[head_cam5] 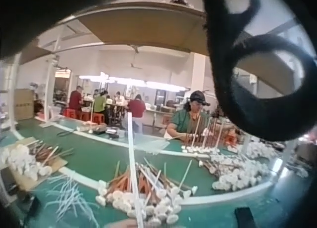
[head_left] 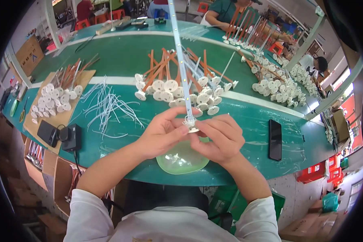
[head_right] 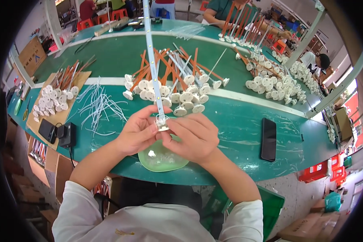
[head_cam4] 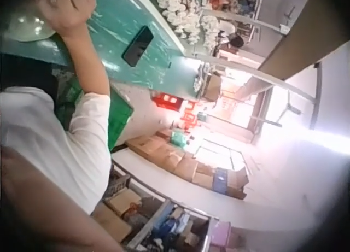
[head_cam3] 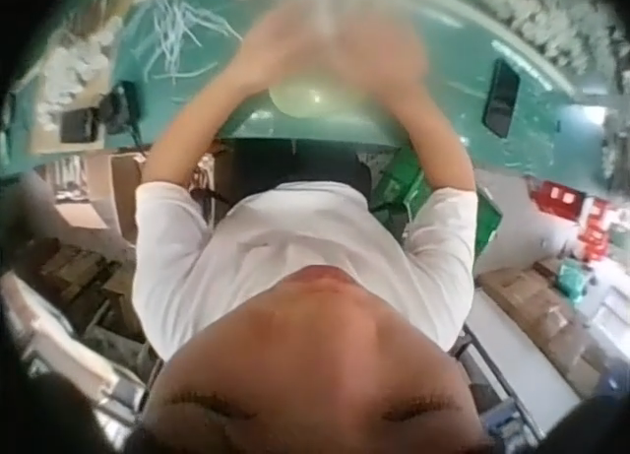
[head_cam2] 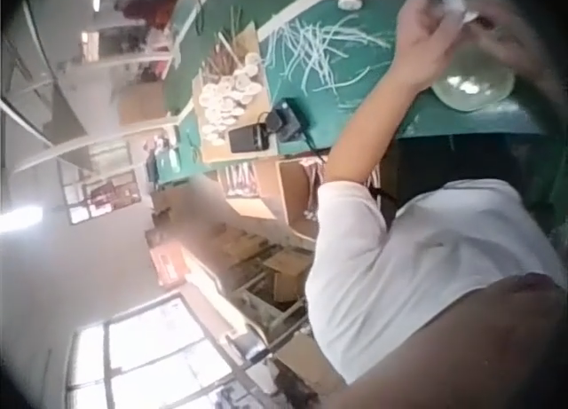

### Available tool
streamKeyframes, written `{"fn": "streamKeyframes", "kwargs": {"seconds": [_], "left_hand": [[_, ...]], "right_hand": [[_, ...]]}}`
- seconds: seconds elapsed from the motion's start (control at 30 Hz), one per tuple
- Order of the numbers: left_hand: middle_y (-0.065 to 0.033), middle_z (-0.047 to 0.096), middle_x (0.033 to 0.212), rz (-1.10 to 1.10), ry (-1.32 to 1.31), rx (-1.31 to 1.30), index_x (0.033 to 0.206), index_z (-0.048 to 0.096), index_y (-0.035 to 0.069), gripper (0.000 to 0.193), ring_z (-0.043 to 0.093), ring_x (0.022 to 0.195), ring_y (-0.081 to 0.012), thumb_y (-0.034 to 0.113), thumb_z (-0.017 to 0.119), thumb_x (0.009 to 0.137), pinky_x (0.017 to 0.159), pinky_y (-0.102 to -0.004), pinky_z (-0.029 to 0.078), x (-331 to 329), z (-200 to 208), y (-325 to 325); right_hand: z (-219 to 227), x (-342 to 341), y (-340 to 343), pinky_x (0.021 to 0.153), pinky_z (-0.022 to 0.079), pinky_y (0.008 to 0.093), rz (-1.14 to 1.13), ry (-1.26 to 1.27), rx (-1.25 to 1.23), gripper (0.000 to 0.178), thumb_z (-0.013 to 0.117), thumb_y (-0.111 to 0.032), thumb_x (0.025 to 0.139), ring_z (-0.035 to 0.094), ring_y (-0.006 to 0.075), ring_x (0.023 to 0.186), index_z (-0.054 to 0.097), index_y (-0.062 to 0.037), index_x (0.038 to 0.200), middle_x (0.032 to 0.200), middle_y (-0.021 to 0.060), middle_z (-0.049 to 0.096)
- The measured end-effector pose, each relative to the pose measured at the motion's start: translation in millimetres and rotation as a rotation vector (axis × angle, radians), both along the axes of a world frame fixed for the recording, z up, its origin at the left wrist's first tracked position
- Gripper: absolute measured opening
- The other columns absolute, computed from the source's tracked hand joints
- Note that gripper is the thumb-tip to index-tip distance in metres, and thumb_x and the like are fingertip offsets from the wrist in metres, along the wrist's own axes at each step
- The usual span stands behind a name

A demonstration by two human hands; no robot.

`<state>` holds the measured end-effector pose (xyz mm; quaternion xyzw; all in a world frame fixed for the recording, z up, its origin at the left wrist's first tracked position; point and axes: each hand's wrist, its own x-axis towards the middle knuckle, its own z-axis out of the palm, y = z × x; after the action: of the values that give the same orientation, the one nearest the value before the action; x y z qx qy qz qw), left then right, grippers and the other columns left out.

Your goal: Assembling small plastic components with LED light strips at a factory workstation.

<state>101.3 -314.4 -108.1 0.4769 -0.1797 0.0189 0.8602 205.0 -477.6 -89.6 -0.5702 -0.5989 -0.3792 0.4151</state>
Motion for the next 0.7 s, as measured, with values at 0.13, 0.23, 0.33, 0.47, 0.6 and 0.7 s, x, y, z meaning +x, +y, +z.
{"fn": "streamKeyframes", "kwargs": {"seconds": [0.13,0.23,0.33,0.47,0.6,0.7], "left_hand": [[-0.0117,0.060,0.124,0.003,0.020,0.015,0.142,0.039,0.001,0.047,0.060,0.116,-0.0207,0.020,0.054,0.102,0.097,-0.0358,0.050,-2,-7,6],[-0.0123,0.060,0.125,0.003,0.096,-0.003,0.142,0.039,0.001,0.046,0.060,0.115,-0.0213,0.022,0.052,0.102,0.097,-0.0371,0.051,-4,-8,10],[-0.0134,0.059,0.126,-0.002,0.154,-0.080,0.141,0.039,0.001,0.046,0.062,0.114,-0.0226,0.024,0.051,0.103,0.098,-0.0391,0.051,-6,-9,11],[-0.0142,0.060,0.126,0.014,0.122,-0.074,0.142,0.040,0.000,0.045,0.063,0.113,-0.0242,0.022,0.049,0.103,0.099,-0.0405,0.051,-4,-12,4],[-0.0149,0.061,0.125,0.123,0.104,0.019,0.140,0.042,0.000,0.042,0.063,0.113,-0.0254,0.019,0.048,0.104,0.099,-0.0399,0.051,0,-13,6],[-0.0166,0.063,0.123,0.232,0.120,0.006,0.139,0.044,0.000,0.041,0.065,0.108,-0.0247,0.021,0.047,0.104,0.096,-0.0366,0.052,6,-11,10]], "right_hand": [[-4,-4,5,0.055,0.051,0.0288,0.020,-0.001,0.000,0.032,0.078,0.001,0.057,0.062,0.0207,0.062,0.071,-0.0030,0.088,0.079,0.0055,0.067],[-4,-3,9,0.054,0.051,0.0286,0.039,0.002,-0.003,0.031,0.079,0.003,0.058,0.061,0.0213,0.061,0.071,-0.0015,0.088,0.079,0.0067,0.067],[-2,1,7,0.054,0.051,0.0291,0.115,0.024,-0.046,0.030,0.079,0.006,0.060,0.062,0.0224,0.062,0.070,0.0000,0.088,0.079,0.0082,0.067],[-2,-5,4,0.055,0.050,0.0299,0.077,0.043,-0.078,0.025,0.079,0.007,0.065,0.063,0.0234,0.064,0.070,0.0013,0.088,0.081,0.0108,0.068],[-5,-2,8,0.055,0.050,0.0303,0.008,0.055,-0.102,0.021,0.075,0.009,0.071,0.064,0.0204,0.064,0.069,0.0031,0.089,0.085,0.0136,0.069],[-13,6,12,0.056,0.051,0.0300,-0.109,0.292,0.018,0.014,0.067,0.010,0.078,0.065,0.0173,0.063,0.069,0.0031,0.090,0.083,0.0132,0.069]]}}
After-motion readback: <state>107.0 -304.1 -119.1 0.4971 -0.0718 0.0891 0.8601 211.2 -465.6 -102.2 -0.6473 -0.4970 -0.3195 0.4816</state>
